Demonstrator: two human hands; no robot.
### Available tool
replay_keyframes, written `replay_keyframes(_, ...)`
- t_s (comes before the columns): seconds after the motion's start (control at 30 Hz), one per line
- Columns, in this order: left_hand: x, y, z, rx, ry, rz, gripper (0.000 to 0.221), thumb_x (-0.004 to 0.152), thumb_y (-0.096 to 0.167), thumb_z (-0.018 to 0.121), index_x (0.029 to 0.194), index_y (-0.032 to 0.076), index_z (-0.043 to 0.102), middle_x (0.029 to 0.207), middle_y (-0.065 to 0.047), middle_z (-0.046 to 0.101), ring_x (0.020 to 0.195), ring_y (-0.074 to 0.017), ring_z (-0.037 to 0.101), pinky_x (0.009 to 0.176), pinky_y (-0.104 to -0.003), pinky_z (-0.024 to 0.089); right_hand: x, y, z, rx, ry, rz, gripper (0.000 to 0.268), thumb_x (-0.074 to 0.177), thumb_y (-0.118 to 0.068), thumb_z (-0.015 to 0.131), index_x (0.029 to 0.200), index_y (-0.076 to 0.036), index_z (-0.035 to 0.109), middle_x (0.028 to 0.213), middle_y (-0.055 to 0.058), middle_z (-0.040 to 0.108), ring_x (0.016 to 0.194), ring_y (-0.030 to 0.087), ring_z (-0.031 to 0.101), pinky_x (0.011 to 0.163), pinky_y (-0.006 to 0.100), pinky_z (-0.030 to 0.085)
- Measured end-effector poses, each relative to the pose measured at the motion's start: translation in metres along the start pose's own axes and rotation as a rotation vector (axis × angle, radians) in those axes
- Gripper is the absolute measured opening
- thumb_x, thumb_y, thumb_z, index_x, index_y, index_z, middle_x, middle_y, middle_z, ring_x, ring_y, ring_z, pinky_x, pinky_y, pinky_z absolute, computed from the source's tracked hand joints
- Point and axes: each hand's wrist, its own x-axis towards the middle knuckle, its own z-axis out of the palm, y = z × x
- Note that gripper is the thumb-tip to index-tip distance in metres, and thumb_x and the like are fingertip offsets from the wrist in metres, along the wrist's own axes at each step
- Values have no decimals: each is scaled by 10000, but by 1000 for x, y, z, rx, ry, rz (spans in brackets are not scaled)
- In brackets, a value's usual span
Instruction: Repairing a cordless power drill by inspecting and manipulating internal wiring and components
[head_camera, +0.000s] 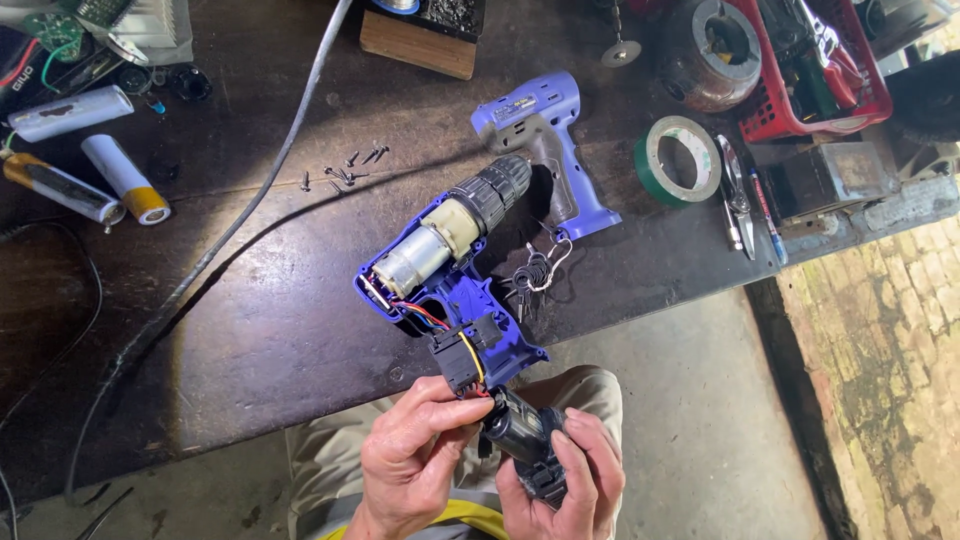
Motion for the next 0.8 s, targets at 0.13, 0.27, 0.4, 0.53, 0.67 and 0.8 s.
replay_keyframes(0.13, -1, 0, 1, 24, 2, 12, 224, 933, -25, 605, 1088, 60, 743, 1056, -133, 753, 893, -232, 714, 817, -304, 562, 2, -1, 1, -10, 13, -12, 344, 922, -275, 714, 1158, -61, 583, 1173, 149, 584, 1005, 321, 696, 939, 464, 653)
replay_keyframes(0.27, -4, 0, 2, 32, 12, 13, 236, 923, -33, 606, 1097, 53, 741, 1055, -140, 753, 907, -235, 722, 831, -305, 566, 6, -5, 2, -13, 19, -2, 316, 921, -226, 705, 1162, -63, 585, 1166, 145, 590, 996, 320, 697, 935, 463, 654)
replay_keyframes(0.4, -7, 1, 2, 68, 14, 3, 236, 927, -13, 622, 1114, 62, 744, 1061, -135, 746, 910, -217, 742, 836, -281, 577, 6, -7, 2, -25, 6, 12, 366, 932, -301, 692, 1179, -56, 577, 1167, 158, 593, 1003, 320, 697, 936, 462, 646)
replay_keyframes(0.53, -11, 0, 2, 71, 31, -4, 225, 927, 2, 635, 1116, 50, 746, 972, -108, 709, 791, -171, 681, 736, -243, 547, 8, -7, 2, -40, 5, -4, 401, 954, -388, 656, 1177, -63, 582, 1157, 142, 599, 990, 314, 697, 930, 445, 642)
replay_keyframes(0.67, -5, 9, 1, 128, 5, -23, 208, 935, 48, 658, 1131, 18, 722, 1087, -151, 727, 951, -221, 735, 891, -286, 561, 18, -14, 6, -34, 23, 21, 331, 954, -330, 678, 1145, -76, 585, 1140, 138, 598, 983, 332, 690, 925, 454, 650)
replay_keyframes(0.8, -8, 7, 2, 125, -1, 23, 259, 958, 49, 609, 1195, -12, 696, 1184, -188, 700, 1046, -264, 719, 968, -323, 557, 17, -11, 7, -42, 13, -20, 244, 921, -190, 694, 1124, -119, 579, 1133, 118, 609, 946, 324, 706, 890, 439, 655)
